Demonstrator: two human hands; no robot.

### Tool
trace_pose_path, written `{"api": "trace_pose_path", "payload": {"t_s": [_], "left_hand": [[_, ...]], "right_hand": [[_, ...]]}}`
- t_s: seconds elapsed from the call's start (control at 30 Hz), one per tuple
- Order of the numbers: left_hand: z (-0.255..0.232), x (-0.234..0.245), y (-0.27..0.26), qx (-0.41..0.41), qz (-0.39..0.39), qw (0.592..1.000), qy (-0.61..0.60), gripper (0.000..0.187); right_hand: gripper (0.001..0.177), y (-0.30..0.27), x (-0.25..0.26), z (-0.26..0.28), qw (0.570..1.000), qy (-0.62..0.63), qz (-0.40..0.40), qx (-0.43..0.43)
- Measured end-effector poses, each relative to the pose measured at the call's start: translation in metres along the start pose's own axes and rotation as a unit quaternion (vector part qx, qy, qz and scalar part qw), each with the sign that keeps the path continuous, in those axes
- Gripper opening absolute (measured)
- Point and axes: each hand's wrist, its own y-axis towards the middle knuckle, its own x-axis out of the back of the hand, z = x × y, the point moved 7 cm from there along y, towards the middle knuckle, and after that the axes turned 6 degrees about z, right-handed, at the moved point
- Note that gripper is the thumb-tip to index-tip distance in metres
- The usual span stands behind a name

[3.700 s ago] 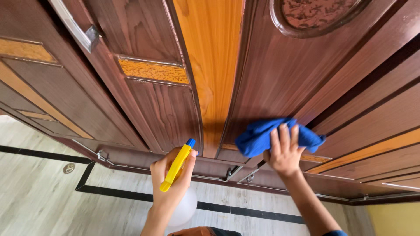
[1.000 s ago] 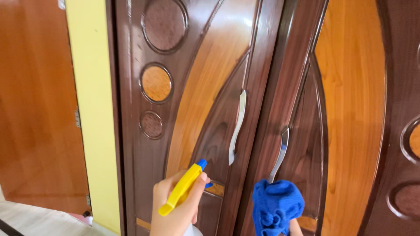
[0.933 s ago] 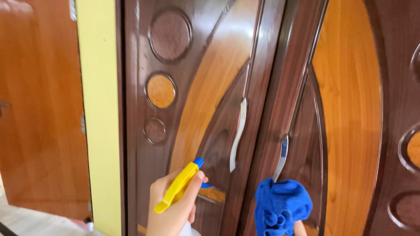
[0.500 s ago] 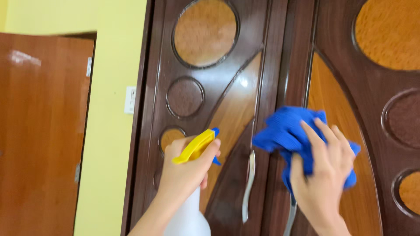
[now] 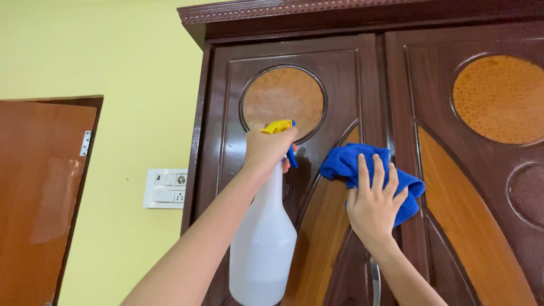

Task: The person sprays a cleaning solution onto a wooden cabinet and wipes the surface with a blue cloth. They systematically clean the panels and handles of the cabinet.

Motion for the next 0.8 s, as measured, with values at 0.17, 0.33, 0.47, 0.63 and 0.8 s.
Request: {"api": "trace_pose_path", "payload": {"t_s": [0.17, 0.33, 0.47, 0.63, 0.8], "left_hand": [[-0.023, 0.01, 0.047, -0.022, 0.006, 1.0, 0.008, 0.027], [-0.05, 0.021, 0.06, -0.02, -0.038, 0.997, 0.058, 0.024], [-0.064, 0.036, 0.064, -0.006, -0.066, 0.996, 0.062, 0.021], [-0.08, 0.072, 0.069, 0.01, -0.135, 0.98, 0.148, 0.022], [-0.082, 0.091, 0.094, -0.003, -0.145, 0.956, 0.256, 0.018]], "right_hand": [[0.074, -0.002, -0.002, 0.001, 0.999, -0.036, 0.001, -0.007], [0.073, -0.001, 0.001, 0.003, 0.999, -0.037, 0.005, -0.002], [0.073, -0.001, 0.001, 0.001, 0.999, -0.037, 0.01, -0.009], [0.071, -0.001, -0.002, 0.0, 1.0, -0.026, 0.009, -0.016], [0.071, -0.002, 0.002, -0.001, 1.0, -0.014, -0.013, 0.009]]}}
